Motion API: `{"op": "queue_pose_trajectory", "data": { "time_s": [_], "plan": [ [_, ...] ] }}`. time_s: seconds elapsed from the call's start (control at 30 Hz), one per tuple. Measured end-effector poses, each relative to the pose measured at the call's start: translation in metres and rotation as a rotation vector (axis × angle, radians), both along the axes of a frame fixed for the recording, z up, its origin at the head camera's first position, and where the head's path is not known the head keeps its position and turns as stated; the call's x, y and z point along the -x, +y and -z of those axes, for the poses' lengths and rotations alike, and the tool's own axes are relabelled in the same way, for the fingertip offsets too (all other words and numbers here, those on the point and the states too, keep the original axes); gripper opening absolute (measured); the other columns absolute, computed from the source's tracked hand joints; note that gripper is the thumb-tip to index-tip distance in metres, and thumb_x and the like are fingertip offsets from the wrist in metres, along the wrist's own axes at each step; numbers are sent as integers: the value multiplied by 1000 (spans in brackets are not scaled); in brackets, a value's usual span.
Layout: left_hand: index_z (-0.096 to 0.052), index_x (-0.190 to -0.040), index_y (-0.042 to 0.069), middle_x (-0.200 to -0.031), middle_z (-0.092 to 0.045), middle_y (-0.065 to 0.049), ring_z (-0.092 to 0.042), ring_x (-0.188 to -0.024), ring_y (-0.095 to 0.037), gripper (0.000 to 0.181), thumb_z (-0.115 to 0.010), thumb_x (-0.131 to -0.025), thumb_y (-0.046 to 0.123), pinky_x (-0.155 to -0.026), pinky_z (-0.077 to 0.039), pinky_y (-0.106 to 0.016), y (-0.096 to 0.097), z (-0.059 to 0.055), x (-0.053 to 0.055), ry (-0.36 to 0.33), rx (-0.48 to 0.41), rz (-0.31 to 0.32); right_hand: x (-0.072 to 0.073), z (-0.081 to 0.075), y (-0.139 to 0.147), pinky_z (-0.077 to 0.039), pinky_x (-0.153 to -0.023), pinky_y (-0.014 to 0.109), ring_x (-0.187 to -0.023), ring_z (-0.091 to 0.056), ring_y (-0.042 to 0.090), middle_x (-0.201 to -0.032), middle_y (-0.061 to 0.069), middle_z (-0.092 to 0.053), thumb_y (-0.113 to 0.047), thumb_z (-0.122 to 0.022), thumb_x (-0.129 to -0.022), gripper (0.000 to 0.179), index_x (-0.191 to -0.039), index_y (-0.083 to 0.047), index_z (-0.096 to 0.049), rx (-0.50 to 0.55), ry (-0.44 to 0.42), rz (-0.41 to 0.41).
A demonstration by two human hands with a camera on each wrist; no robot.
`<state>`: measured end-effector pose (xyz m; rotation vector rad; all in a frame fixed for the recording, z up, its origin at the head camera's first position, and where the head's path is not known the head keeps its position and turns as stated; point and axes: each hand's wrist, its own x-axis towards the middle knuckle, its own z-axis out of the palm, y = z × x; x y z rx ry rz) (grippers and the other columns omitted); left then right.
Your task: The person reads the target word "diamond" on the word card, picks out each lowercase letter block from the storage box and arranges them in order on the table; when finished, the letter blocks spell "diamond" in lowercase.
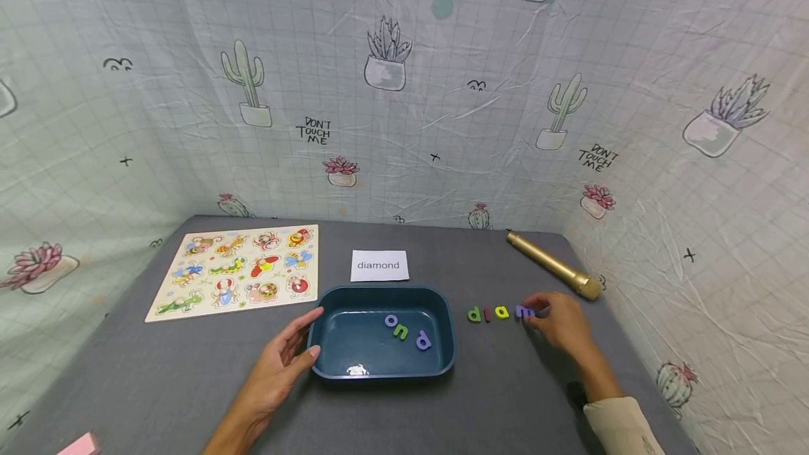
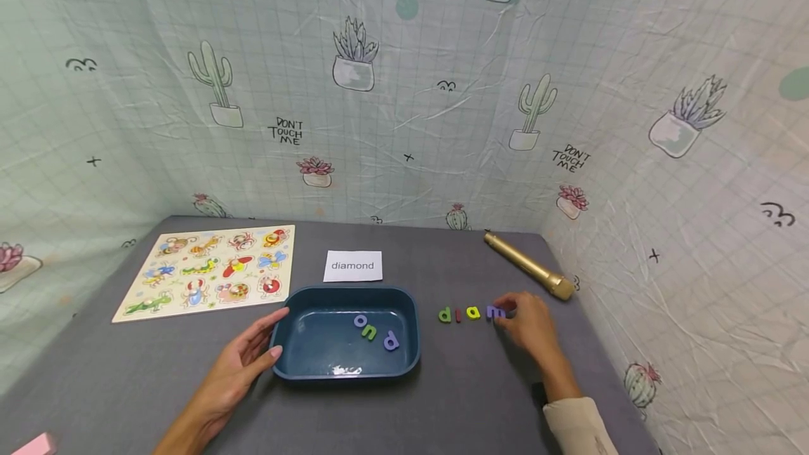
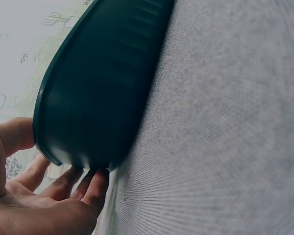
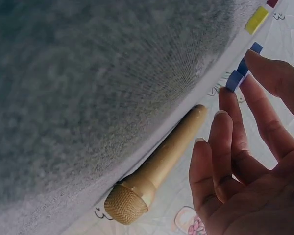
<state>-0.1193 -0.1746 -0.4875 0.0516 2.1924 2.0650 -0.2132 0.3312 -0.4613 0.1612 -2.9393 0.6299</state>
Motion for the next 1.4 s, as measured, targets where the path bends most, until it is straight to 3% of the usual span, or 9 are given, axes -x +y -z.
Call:
{"op": "queue_pose_trajectory", "data": {
  "time_s": [0.23, 0.9, 1.07, 1.1, 1.27, 1.33, 1.4],
  "plan": [
    [-44, -161, 19, -174, -32, -5, -19, -166, -28, 61, -67, -105, 15, -134, -10, -58, 0, 1, 0, -5, -5, 1, 6, 2, -2, -57, -88, 59, -102, -73, 38, -106, 13, -80, -14, -86, -87, 21, -107, -11, -82, -30, -81, 2],
    [-43, -161, 19, -174, -32, -6, -17, -166, -31, 60, -67, -106, 17, -135, -10, -60, -1, 1, 0, -11, -18, 0, 10, 2, -8, -56, -91, 61, -109, -71, 42, -109, 11, -81, -14, -87, -87, 24, -111, -14, -81, -29, -136, 34],
    [-44, -161, 19, -174, -32, -6, -19, -166, -31, 60, -66, -106, 17, -135, -11, -59, -1, 1, 0, -2, -14, 2, 4, -1, -13, -55, -91, 62, -111, -69, 43, -114, 14, -79, -14, -88, -86, 31, -116, -13, -80, -42, -83, 39],
    [-44, -161, 19, -174, -32, -6, -19, -165, -31, 60, -67, -106, 17, -136, -16, -51, -1, 1, 0, 6, -10, 3, 3, -3, -15, -55, -90, 60, -109, -69, 41, -114, 14, -78, -15, -88, -86, 32, -117, -12, -80, -42, -58, 33],
    [-44, -161, 20, -174, -33, -6, -22, -164, -30, 60, -67, -105, 17, -135, -19, -50, -1, 2, 0, 21, 2, 1, -5, -13, -27, -55, -81, 53, -97, -69, 31, -110, 10, -75, -16, -91, -84, 34, -116, -13, -81, -22, 80, -18],
    [-44, -161, 19, -174, -33, -6, -22, -164, -30, 60, -67, -105, 16, -134, -13, -58, 0, 1, 0, 11, -2, -1, -8, -18, -32, -56, -79, 51, -93, -69, 29, -108, 8, -75, -15, -91, -82, 34, -115, -13, -81, -11, 136, -47],
    [-44, -161, 19, -174, -33, -6, -21, -165, -31, 60, -67, -106, 16, -134, -13, -59, 0, 1, 0, 5, -6, -1, -11, -23, -39, -56, -77, 49, -91, -70, 28, -107, 7, -75, -13, -92, -81, 34, -114, -13, -81, 2, 187, -75]
  ]
}}
